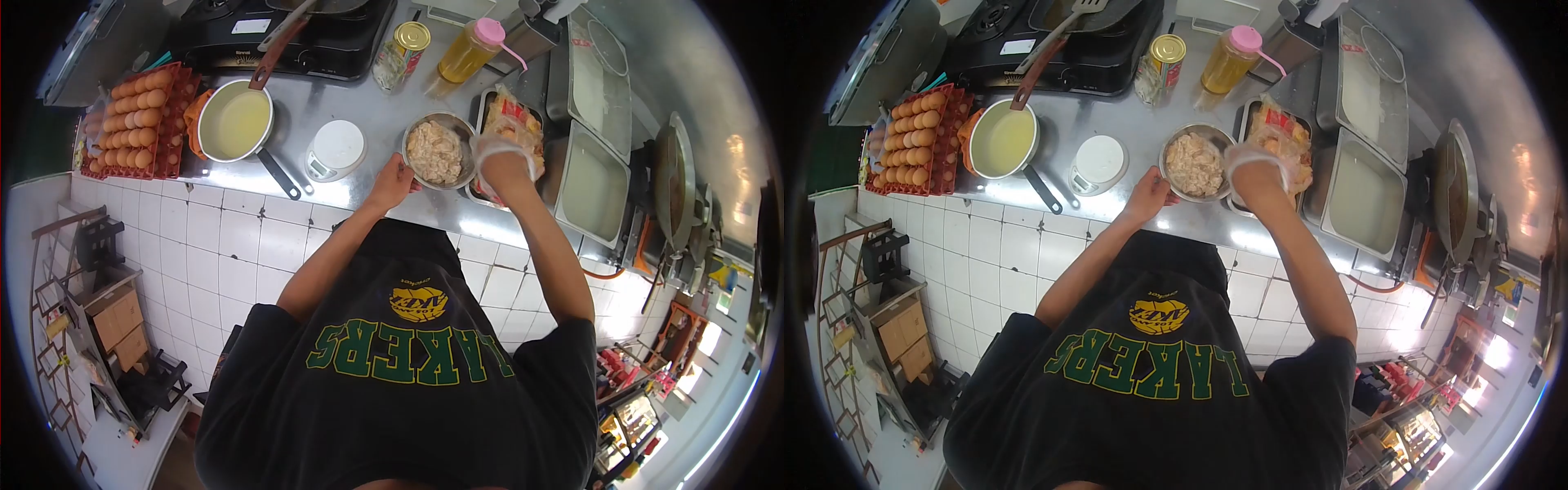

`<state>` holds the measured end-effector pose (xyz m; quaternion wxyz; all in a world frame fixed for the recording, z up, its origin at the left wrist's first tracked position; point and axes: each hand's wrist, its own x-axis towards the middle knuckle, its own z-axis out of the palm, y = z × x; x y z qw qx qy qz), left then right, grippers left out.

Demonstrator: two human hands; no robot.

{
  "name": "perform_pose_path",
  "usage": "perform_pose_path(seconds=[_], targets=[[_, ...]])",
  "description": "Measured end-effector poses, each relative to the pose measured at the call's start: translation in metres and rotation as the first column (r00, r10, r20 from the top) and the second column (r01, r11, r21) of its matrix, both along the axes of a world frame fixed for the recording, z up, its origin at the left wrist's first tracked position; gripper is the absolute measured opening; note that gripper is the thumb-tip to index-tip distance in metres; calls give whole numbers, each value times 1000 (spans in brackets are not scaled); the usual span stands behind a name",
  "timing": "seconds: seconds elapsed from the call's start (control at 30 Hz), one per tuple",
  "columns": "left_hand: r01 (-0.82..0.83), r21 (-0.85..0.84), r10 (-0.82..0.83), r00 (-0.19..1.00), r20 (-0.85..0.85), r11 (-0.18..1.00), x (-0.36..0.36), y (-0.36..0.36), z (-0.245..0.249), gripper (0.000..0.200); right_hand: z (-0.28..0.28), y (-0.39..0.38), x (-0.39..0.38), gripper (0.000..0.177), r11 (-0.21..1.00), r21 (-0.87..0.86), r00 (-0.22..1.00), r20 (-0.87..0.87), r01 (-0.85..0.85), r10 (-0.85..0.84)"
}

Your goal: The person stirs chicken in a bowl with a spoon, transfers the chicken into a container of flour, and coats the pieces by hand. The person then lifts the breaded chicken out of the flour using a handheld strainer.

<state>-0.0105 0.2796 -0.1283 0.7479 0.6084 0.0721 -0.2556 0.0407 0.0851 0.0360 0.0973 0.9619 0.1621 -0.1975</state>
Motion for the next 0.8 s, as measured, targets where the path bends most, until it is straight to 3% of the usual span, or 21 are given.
perform_pose_path(seconds=[0.1,0.17,0.23,0.3,0.37,0.47,0.6,0.67,0.8], targets=[[17,-29,-17,1000,-16,999,2,-1,-7,9,-77,-4,8,16,994,105,991,133,-33,19],[1,-43,-2,999,-33,999,2,-1,-6,9,-87,1,0,15,990,109,982,176,-91,71],[-23,-53,17,994,-105,998,2,-2,4,9,-58,8,-22,13,975,40,970,119,-219,213],[-30,-72,22,993,-114,997,1,-3,0,9,-34,15,-42,12,985,7,984,42,-171,170],[-32,-87,22,993,-115,996,1,-4,-1,9,-26,25,-56,20,998,-47,991,-132,30,-36],[-36,-88,26,994,-111,995,3,-3,5,9,-35,41,-56,22,996,-81,976,-217,-24,6],[16,-69,-24,993,-119,998,9,2,5,10,-58,34,-18,15,997,73,994,-105,-27,35],[6,-77,-14,993,-115,997,7,2,5,11,-97,-4,0,16,958,270,995,-9,93,-95],[0,-43,-5,995,-98,999,10,2,11,12,-34,-14,2,18,986,166,998,55,3,-12]])
